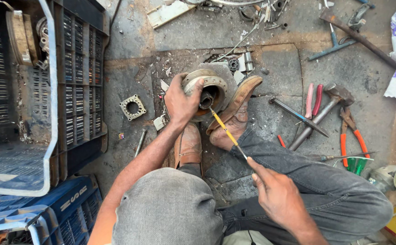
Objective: The person sits on the floor and uses pliers, a hammer, and a screwdriver to disassemble a circular mechanical component. They pry out internal parts, strike the component with a hammer, and scrape the interior before placing the separated pieces into a nearby crate.
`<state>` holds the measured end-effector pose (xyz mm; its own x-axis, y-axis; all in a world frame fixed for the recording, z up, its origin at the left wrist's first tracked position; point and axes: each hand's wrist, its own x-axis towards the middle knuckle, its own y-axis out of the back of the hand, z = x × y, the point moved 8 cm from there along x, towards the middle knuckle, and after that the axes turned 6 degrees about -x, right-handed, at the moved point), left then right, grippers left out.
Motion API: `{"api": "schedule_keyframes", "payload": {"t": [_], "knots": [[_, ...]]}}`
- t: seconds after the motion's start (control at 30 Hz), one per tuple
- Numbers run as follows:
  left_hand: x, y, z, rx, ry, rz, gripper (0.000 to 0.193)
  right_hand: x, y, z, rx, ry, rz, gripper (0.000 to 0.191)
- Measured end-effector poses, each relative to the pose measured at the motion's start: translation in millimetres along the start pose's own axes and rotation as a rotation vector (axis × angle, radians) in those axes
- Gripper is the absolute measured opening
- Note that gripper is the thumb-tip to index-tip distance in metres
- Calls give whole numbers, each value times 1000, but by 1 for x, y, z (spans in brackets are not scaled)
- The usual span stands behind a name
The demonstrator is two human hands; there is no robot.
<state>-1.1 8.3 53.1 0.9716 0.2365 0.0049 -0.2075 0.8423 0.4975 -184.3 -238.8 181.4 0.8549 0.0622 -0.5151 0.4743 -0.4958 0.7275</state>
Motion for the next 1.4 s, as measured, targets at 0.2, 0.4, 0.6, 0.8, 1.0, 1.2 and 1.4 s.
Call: {"api": "schedule_keyframes", "payload": {"t": [0.2,0.4,0.6,0.8,1.0,1.2,1.4], "knots": [[-6,-9,19,4,-37,-69,52,11,4,26,113,-207,-165,43],[-11,-16,43,104,-167,-131,56,8,-23,71,282,-244,-107,43],[-12,-16,54,84,-228,-159,59,6,-41,79,363,-33,-10,44],[-6,-23,46,55,-249,-189,59,7,-62,99,398,45,79,44],[3,-16,-2,27,-44,-42,43,11,-80,99,389,85,185,44],[-7,2,-51,53,13,90,63,30,-86,89,279,-44,168,30],[-10,-2,-86,-2,226,-5,59,4,-51,59,229,408,391,42]]}}
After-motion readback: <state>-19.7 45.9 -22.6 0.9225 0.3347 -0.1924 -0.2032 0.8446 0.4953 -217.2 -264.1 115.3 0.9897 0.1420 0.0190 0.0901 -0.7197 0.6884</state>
